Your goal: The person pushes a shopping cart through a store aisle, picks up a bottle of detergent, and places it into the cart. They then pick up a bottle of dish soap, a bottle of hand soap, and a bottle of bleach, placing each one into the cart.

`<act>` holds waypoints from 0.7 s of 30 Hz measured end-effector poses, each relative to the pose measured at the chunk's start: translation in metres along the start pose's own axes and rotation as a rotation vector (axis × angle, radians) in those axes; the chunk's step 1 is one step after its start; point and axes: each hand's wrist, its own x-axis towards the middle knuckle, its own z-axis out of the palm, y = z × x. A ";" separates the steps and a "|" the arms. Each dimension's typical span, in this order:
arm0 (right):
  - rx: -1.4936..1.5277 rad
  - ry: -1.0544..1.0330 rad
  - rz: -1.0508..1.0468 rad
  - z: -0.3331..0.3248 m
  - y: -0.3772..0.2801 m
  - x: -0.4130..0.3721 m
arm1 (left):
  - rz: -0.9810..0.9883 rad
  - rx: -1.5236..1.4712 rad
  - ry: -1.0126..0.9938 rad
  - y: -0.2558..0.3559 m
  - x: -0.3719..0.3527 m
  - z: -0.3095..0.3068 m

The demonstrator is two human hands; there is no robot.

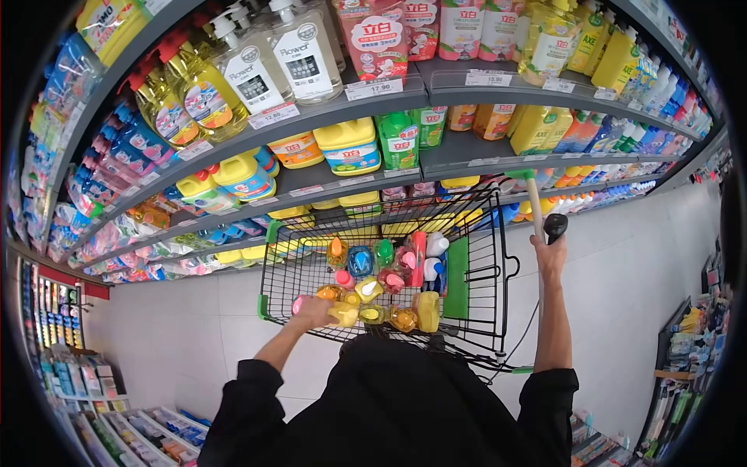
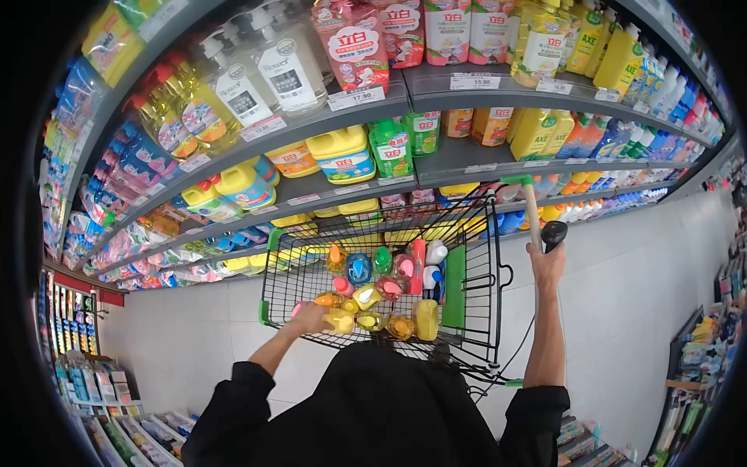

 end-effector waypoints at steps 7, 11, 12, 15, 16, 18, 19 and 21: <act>-0.076 0.061 -0.116 0.003 0.003 0.000 | 0.083 -0.841 0.798 0.041 -0.125 -0.146; -0.098 0.061 -0.172 0.001 -0.004 -0.006 | 0.267 -1.018 1.077 0.057 -0.162 -0.209; -0.158 0.073 -0.143 -0.001 -0.010 -0.012 | 0.279 -1.021 1.121 0.061 -0.170 -0.226; -0.192 0.105 -0.159 -0.003 -0.007 -0.019 | 0.387 -1.228 1.117 0.052 -0.178 -0.269; -0.160 0.123 -0.189 -0.004 -0.006 -0.019 | 0.456 -1.309 1.086 0.045 -0.178 -0.283; -0.172 0.128 -0.183 -0.004 -0.003 -0.019 | 0.525 -1.374 1.000 0.040 -0.182 -0.307; -0.173 0.122 -0.170 -0.002 -0.001 -0.018 | 0.503 -1.422 0.971 0.039 -0.183 -0.316; -0.167 0.120 -0.160 -0.002 0.001 -0.018 | 0.488 -1.407 0.927 0.047 -0.192 -0.331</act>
